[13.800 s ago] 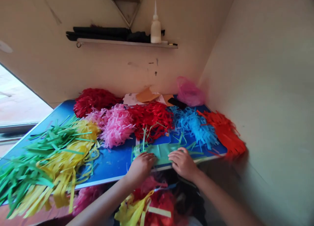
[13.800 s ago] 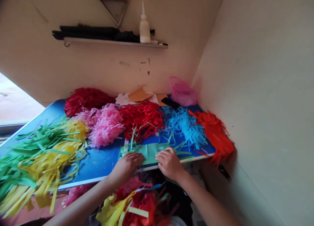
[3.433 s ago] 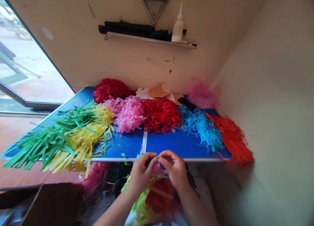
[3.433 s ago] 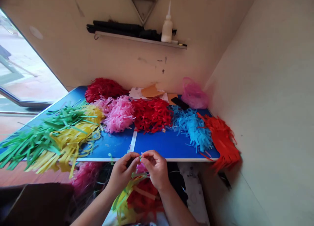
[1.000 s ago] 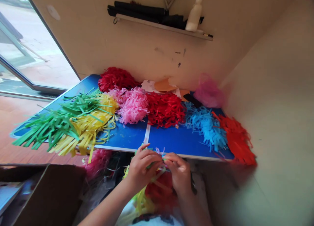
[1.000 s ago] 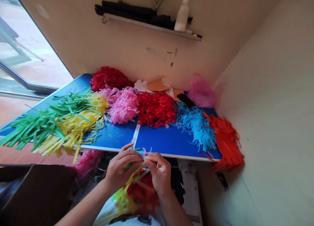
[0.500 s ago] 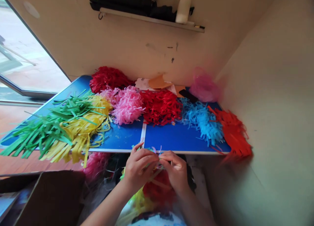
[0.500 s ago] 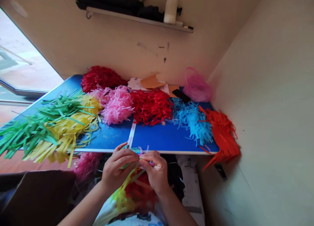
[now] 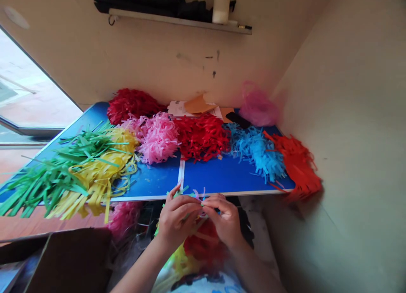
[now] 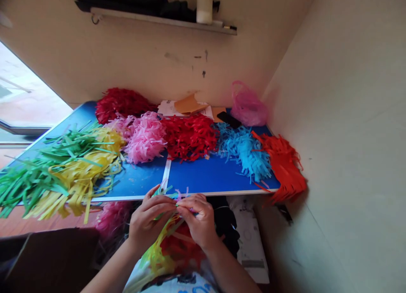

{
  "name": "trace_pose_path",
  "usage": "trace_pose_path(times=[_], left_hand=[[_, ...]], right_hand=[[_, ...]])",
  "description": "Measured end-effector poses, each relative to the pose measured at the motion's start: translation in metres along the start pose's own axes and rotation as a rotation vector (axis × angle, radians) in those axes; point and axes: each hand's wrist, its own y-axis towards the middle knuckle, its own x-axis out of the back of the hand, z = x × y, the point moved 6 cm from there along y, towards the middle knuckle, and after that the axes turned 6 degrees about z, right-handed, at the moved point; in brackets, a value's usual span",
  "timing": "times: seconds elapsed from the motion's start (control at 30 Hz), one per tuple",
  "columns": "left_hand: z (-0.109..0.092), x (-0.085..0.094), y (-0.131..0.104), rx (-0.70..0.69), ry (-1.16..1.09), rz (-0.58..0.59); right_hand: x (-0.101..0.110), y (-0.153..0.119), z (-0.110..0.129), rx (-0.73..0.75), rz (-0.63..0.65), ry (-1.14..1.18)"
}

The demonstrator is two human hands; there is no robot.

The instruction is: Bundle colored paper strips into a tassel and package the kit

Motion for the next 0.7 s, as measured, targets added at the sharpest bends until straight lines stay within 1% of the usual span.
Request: trace_pose_path(times=[0.17, 0.47, 0.7], left_hand=[[0.0008, -0.0003, -0.0023, 0.022, 0.0, -0.008], [0.0026, -0.0007, -0.0043, 0.043, -0.009, -0.012], [0.0065, -0.002, -0.0075, 0.06, -0.024, -0.016]], right_hand=[[0.001, 0.0017, 0.0074, 0.019, -0.001, -0.06], [-0.0001, -0.0002, 0.0049, 0.01, -0.01, -0.086], [-0.0006, 0.0, 0.0079, 0.033, -0.005, -0.11]])
